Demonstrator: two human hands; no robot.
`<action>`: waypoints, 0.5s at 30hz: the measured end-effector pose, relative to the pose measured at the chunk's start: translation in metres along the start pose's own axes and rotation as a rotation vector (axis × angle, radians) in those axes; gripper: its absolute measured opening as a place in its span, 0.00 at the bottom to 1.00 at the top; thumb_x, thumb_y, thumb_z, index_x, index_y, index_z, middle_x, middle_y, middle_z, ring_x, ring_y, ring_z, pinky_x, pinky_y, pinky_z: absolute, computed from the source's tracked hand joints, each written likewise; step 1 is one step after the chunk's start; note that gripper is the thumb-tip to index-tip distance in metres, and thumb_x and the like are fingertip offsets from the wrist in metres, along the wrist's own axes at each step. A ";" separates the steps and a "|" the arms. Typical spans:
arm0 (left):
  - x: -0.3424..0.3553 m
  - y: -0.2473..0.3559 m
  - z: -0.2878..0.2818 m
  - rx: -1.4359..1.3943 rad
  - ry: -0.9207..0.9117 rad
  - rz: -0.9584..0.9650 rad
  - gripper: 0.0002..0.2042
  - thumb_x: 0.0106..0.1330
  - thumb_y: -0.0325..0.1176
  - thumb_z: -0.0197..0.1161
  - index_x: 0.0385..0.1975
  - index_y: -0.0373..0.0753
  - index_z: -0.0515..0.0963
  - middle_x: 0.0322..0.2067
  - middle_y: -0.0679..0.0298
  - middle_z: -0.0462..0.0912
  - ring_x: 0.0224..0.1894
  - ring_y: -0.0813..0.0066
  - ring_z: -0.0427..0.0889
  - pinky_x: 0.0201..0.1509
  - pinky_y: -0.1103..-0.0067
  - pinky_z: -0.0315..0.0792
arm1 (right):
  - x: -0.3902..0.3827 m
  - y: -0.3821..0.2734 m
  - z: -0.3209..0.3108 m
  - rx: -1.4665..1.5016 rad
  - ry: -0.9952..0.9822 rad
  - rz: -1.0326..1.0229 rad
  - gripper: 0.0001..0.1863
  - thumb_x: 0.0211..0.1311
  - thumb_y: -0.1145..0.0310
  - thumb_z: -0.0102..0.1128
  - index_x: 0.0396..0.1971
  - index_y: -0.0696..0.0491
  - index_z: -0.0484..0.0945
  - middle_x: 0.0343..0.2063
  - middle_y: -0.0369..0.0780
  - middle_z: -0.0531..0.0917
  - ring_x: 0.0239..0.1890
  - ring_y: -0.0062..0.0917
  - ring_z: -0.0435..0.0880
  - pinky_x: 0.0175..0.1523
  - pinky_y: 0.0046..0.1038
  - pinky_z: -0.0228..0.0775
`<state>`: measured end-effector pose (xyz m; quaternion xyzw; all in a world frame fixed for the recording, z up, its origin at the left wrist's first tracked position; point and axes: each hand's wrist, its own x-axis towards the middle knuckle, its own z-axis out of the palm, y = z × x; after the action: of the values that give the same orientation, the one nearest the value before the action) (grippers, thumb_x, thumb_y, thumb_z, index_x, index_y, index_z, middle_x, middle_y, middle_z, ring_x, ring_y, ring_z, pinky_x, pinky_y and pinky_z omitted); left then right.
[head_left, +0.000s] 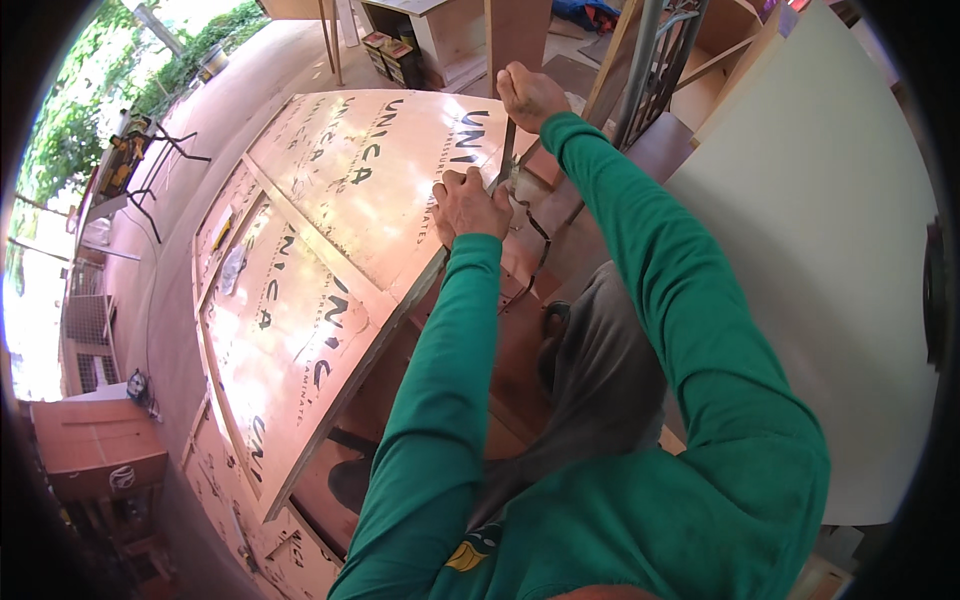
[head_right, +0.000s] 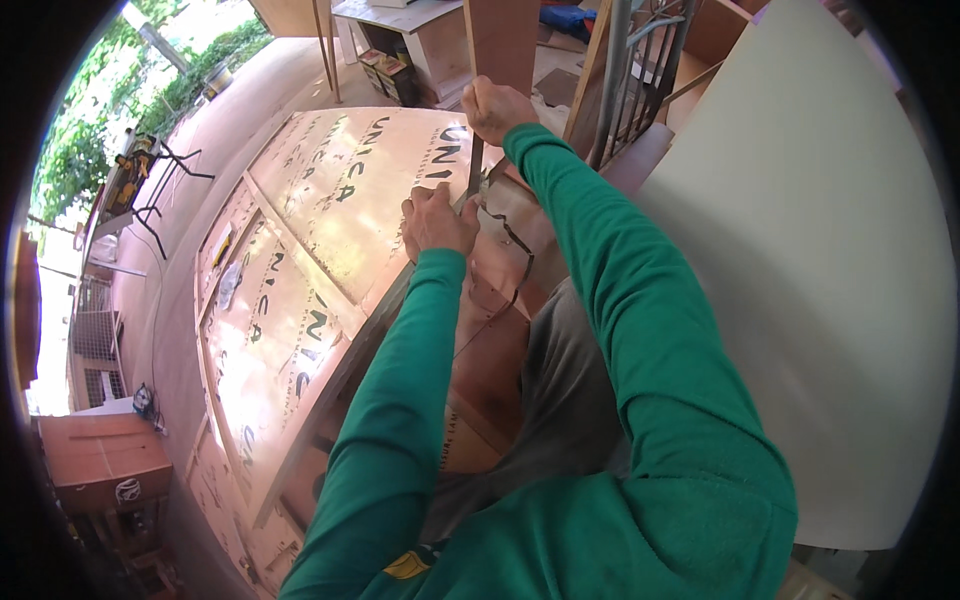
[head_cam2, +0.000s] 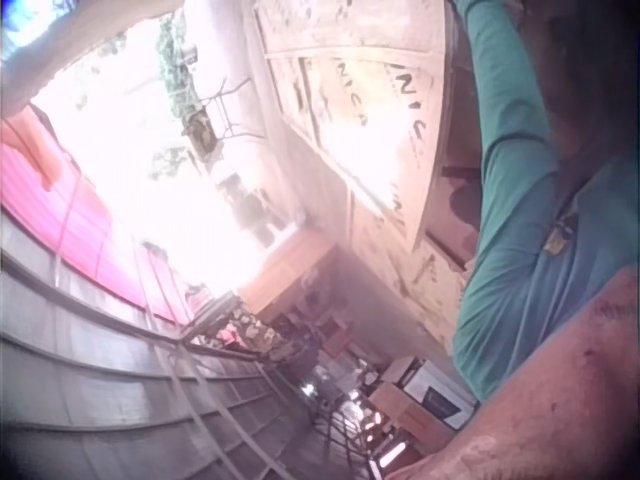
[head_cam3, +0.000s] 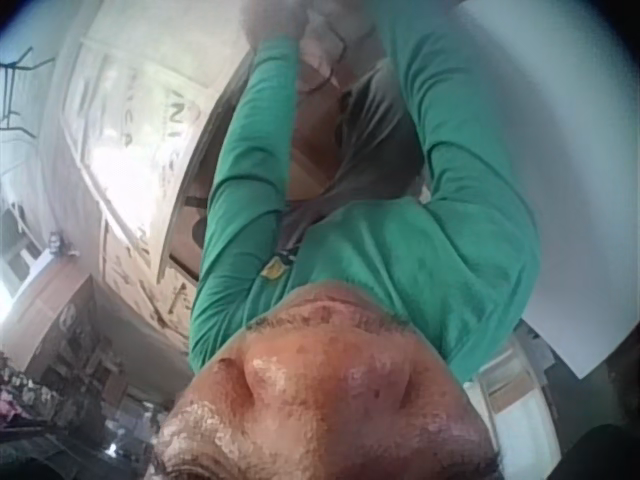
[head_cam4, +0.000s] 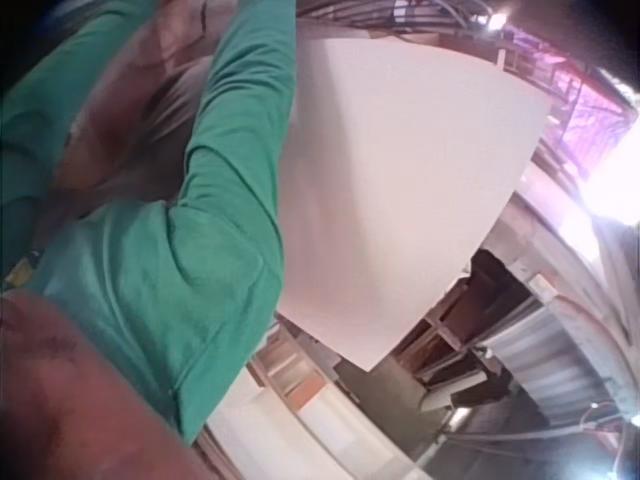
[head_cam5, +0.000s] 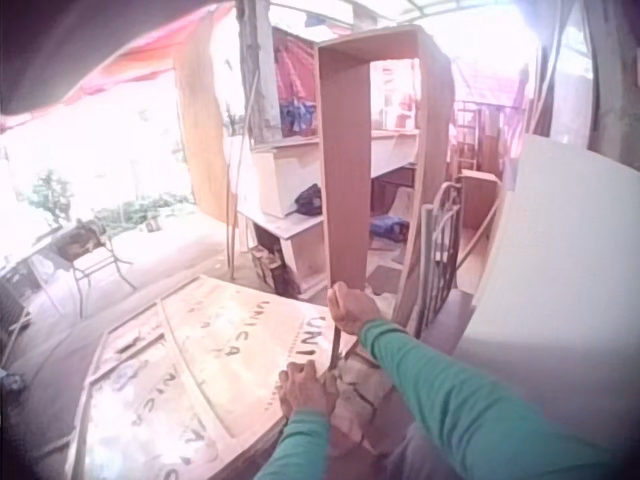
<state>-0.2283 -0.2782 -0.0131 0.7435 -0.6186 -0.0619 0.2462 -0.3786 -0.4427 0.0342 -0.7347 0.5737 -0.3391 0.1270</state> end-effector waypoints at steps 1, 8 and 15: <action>0.001 0.006 -0.002 -0.009 -0.017 -0.013 0.26 0.63 0.51 0.81 0.56 0.43 0.90 0.54 0.57 0.83 0.62 0.53 0.80 0.65 0.55 0.76 | 0.002 0.004 0.001 -0.024 0.014 0.002 0.25 0.85 0.48 0.44 0.47 0.56 0.81 0.38 0.62 0.90 0.45 0.63 0.89 0.57 0.61 0.79; 0.017 0.015 -0.001 0.051 -0.113 -0.006 0.20 0.65 0.49 0.78 0.46 0.38 0.90 0.55 0.57 0.81 0.65 0.54 0.77 0.70 0.59 0.69 | 0.006 0.018 0.003 -0.005 0.013 0.078 0.28 0.84 0.47 0.44 0.50 0.57 0.83 0.42 0.62 0.89 0.49 0.62 0.89 0.59 0.58 0.80; 0.009 0.013 0.004 0.041 -0.024 0.017 0.20 0.61 0.48 0.81 0.43 0.38 0.91 0.52 0.57 0.82 0.61 0.55 0.78 0.66 0.61 0.69 | 0.011 0.037 0.014 0.023 0.050 0.057 0.26 0.84 0.48 0.46 0.46 0.57 0.83 0.40 0.61 0.89 0.48 0.63 0.88 0.57 0.58 0.79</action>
<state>-0.2392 -0.2891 -0.0090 0.7423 -0.6291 -0.0560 0.2238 -0.3963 -0.4671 0.0061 -0.7078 0.5936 -0.3600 0.1309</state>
